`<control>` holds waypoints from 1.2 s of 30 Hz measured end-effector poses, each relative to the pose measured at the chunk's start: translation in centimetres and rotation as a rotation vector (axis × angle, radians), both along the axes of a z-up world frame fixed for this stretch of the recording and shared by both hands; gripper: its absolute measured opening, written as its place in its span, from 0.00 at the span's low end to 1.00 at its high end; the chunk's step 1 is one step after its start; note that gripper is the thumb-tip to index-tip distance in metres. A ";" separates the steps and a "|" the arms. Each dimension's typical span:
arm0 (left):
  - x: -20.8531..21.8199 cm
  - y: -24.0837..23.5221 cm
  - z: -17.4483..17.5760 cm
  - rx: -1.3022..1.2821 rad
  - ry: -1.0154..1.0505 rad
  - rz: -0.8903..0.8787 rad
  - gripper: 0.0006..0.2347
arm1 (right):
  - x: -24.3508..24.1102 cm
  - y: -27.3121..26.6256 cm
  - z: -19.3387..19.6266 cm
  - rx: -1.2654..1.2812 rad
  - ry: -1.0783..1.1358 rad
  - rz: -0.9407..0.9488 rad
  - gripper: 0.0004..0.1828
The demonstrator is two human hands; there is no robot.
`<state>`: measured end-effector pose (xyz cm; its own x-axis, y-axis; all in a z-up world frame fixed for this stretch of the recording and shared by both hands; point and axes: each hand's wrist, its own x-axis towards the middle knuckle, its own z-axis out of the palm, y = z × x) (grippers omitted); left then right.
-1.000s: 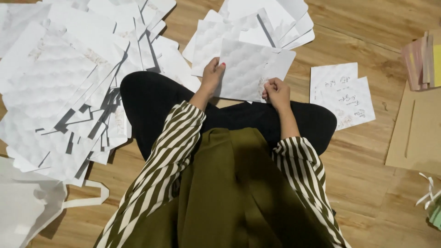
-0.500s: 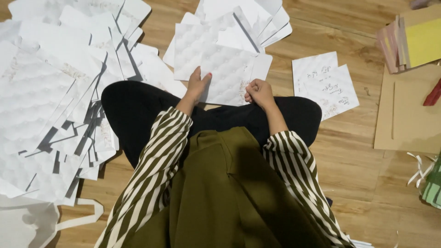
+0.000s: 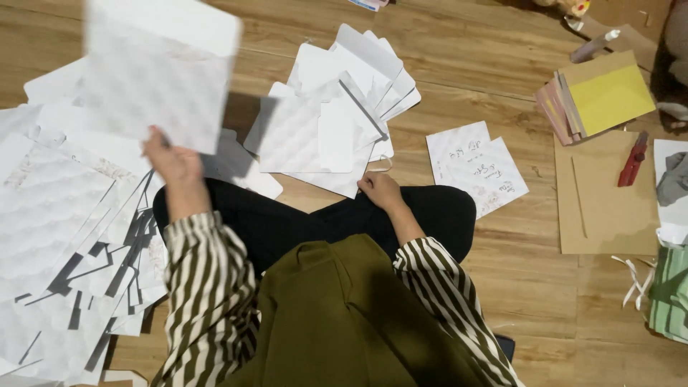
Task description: Manually inserting invitation cards into envelopes while sitting on the floor.
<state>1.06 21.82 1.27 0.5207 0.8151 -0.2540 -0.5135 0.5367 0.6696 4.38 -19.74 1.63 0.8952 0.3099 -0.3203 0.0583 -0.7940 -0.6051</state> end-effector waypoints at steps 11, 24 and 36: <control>-18.0 10.2 -0.5 0.195 0.647 0.764 0.36 | 0.0 0.6 -0.6 -0.104 -0.037 0.072 0.11; -1.7 -9.1 2.6 1.336 0.773 -0.085 0.36 | 1.9 -0.5 1.7 0.173 0.057 -0.043 0.04; -0.7 -12.8 4.4 1.425 0.835 -0.660 0.26 | 9.9 -26.8 0.6 -0.152 -0.109 -0.626 0.39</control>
